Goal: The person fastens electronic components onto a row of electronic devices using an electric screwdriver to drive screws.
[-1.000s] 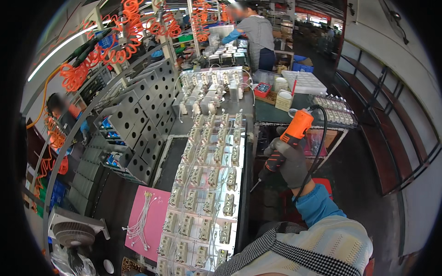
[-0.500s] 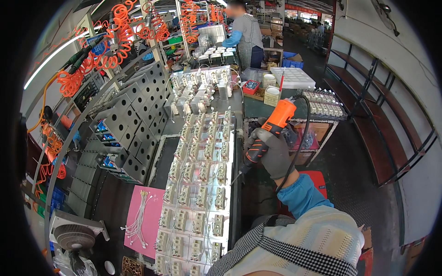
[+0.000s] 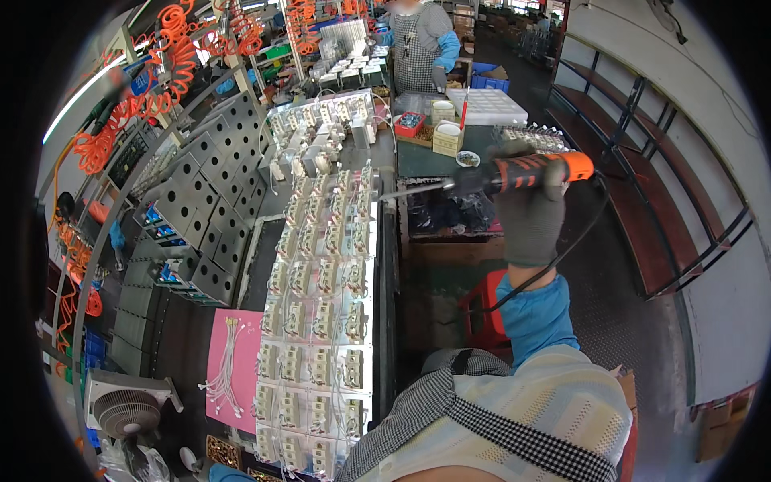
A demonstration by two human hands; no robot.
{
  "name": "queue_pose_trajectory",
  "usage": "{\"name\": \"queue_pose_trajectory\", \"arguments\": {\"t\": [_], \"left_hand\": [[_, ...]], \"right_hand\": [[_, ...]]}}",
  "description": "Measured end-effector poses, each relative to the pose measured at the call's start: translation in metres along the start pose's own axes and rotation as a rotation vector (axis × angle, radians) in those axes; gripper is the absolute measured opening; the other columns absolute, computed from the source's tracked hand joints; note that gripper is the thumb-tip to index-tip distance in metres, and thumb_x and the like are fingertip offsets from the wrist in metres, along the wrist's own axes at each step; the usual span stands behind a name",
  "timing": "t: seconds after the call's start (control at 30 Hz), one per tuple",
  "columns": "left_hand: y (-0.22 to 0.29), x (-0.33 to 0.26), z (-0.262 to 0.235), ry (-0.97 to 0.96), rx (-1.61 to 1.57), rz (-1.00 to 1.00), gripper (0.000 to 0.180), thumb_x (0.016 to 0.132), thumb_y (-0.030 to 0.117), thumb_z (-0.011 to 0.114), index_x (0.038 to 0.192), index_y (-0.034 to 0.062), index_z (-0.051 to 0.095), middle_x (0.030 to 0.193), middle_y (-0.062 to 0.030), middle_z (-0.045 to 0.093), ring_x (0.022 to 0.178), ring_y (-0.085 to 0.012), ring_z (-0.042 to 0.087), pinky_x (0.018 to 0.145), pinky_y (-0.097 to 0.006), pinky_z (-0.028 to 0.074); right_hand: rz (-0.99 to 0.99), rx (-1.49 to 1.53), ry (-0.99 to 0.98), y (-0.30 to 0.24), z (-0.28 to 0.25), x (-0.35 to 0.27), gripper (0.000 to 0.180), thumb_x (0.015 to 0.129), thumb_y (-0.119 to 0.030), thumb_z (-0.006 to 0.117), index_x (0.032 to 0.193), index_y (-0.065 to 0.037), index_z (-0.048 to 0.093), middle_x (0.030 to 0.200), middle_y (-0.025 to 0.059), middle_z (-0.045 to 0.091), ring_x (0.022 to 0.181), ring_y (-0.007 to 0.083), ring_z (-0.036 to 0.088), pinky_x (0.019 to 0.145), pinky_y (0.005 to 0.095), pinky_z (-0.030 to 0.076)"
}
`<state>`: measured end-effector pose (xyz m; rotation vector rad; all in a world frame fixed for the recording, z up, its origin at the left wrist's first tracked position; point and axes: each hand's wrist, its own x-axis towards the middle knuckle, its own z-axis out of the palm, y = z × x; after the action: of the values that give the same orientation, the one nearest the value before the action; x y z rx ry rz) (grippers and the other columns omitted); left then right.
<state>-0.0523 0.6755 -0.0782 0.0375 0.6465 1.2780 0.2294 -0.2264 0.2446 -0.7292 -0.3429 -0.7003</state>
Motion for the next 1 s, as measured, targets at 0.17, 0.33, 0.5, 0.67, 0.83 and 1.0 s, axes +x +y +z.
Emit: {"name": "queue_pose_trajectory", "arguments": {"t": [0.17,0.33,0.5,0.67,0.83,1.0], "left_hand": [[0.133,-0.045,-0.064,-0.033,-0.147,-0.051,0.02,0.087,0.01,0.057,0.101,-0.0027,0.065,0.075,-0.006,0.058,0.068,-0.0202,0.056,0.063,-0.034,0.049],[-0.014,-0.048,0.111,-0.098,-0.378,-0.003,0.024,0.086,0.005,0.058,0.107,-0.0079,0.062,0.071,-0.0084,0.053,0.065,-0.0206,0.055,0.059,-0.031,0.051],[0.005,-0.128,0.132,-0.263,-0.134,-0.09,0.023,0.091,0.006,0.062,0.112,-0.0036,0.062,0.087,-0.0068,0.061,0.065,-0.0144,0.054,0.054,-0.026,0.046],[-0.143,-0.304,0.18,-0.607,0.216,-0.491,0.015,0.1,0.003,0.054,0.112,-0.0024,0.06,0.078,0.0009,0.045,0.062,-0.0058,0.042,0.051,-0.018,0.036],[-0.359,-0.515,0.172,-0.723,0.306,-0.85,0.019,0.102,0.009,0.056,0.12,0.0036,0.056,0.081,0.0064,0.046,0.062,-0.0008,0.038,0.046,-0.014,0.035],[-0.565,-0.657,0.112,-0.441,0.036,-1.396,0.028,0.1,0.013,0.055,0.126,0.0031,0.053,0.095,-0.0008,0.057,0.069,-0.0076,0.047,0.047,-0.017,0.04]], "right_hand": [[-0.03,0.327,-0.188,-0.018,-0.046,0.03,0.06,0.08,-0.04,0.083,0.116,0.001,0.057,0.118,0.0122,0.058,0.124,0.0312,0.051,0.12,0.0554,0.028],[0.092,0.536,-0.181,0.017,-0.08,0.069,0.082,0.072,-0.044,0.089,0.124,0.007,0.052,0.114,0.0153,0.061,0.118,0.0317,0.056,0.117,0.0496,0.037],[0.087,0.225,-0.081,0.091,-0.126,0.108,0.074,0.087,-0.051,0.072,0.135,0.001,0.049,0.102,0.0075,0.063,0.105,0.0283,0.062,0.09,0.0481,0.054],[0.027,0.147,-0.258,0.171,-0.132,0.153,0.082,0.086,-0.05,0.073,0.147,-0.007,0.041,0.1,0.0062,0.065,0.098,0.0269,0.066,0.089,0.0481,0.056],[0.247,0.305,-0.377,0.215,-0.1,0.2,0.081,0.088,-0.041,0.071,0.153,-0.011,0.033,0.103,0.0074,0.061,0.096,0.0265,0.062,0.087,0.047,0.053],[0.385,0.424,-0.494,0.23,-0.075,0.222,0.079,0.085,-0.034,0.071,0.152,-0.01,0.037,0.085,-0.0003,0.045,0.077,0.0156,0.044,0.071,0.035,0.039]]}}
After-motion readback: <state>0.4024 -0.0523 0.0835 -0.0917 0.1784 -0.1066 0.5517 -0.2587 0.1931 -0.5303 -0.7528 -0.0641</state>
